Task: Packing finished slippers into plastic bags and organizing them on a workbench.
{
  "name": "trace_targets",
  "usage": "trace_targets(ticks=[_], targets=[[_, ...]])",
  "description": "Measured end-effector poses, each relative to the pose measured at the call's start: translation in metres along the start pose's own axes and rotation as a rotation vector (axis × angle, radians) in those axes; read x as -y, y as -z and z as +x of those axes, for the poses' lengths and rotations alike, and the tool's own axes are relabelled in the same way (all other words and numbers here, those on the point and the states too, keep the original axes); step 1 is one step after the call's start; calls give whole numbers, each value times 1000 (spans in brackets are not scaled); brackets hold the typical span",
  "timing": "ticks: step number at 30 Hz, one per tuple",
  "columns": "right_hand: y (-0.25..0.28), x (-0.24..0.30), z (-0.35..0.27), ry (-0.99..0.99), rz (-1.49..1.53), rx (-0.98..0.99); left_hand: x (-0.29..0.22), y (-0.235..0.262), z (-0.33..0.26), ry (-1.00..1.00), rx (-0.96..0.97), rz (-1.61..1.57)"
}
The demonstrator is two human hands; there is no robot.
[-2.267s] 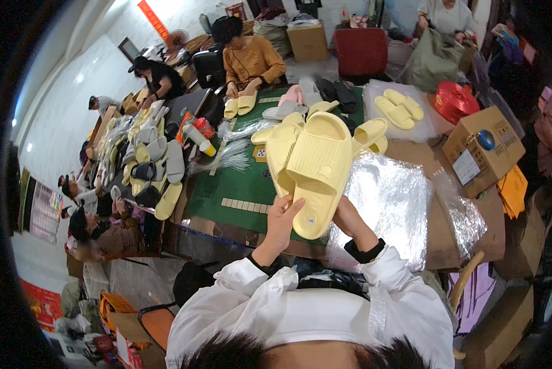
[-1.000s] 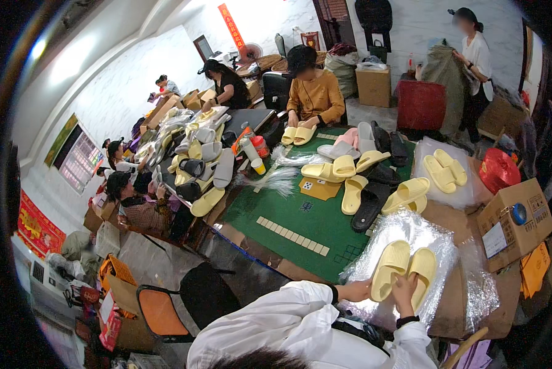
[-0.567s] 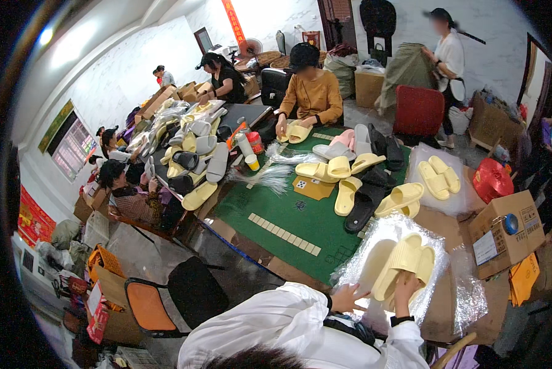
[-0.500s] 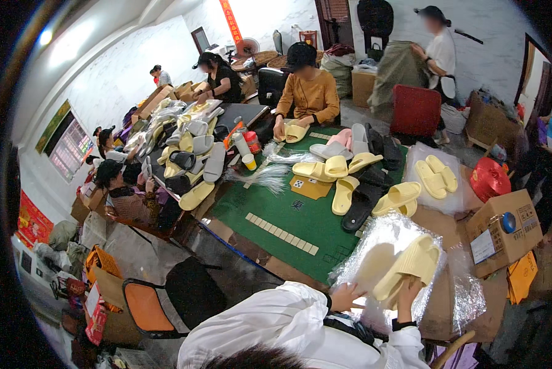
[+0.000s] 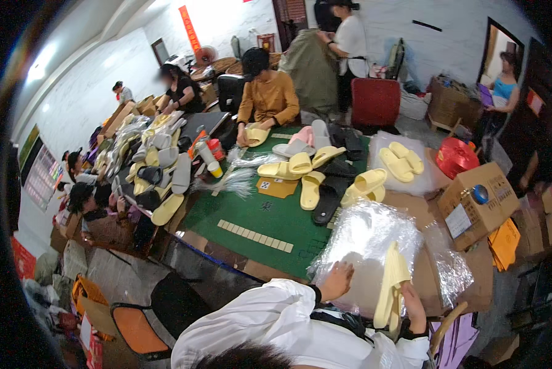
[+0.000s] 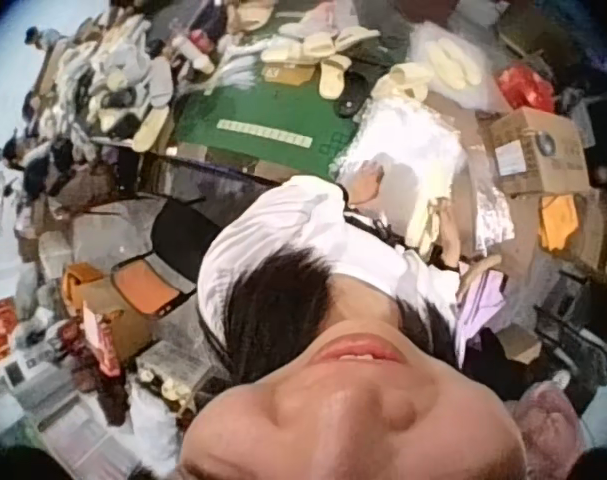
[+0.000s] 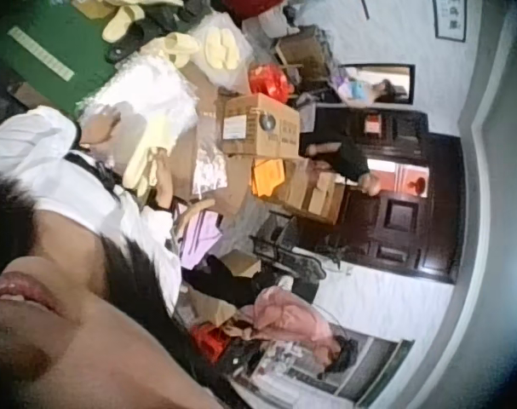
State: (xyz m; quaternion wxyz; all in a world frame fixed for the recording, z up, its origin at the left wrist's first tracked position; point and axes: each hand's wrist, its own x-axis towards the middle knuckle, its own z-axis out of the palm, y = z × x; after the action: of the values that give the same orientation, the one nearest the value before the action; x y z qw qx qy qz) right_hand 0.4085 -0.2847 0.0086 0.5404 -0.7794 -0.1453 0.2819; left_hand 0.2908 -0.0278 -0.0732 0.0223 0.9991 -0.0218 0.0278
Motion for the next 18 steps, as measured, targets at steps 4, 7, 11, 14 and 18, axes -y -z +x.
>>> trace_targets(ticks=[4, 7, 11, 14, 18], targets=[[-9, 15, -9, 2, 69, 169, 10, 13, -8, 44, -23, -113], [-12, 22, -8, -101, 124, 307, 23, 0, -6, -25, -238, 22], [-12, 21, 1, -11, 53, 536, 35, 7, 5, 43, 31, 1], [-4, -8, 10, -73, 54, 626, 42, 1, 13, 8, -35, -185], [-14, 33, -6, -125, 100, 714, 47, 6, 19, 4, -209, -36]])
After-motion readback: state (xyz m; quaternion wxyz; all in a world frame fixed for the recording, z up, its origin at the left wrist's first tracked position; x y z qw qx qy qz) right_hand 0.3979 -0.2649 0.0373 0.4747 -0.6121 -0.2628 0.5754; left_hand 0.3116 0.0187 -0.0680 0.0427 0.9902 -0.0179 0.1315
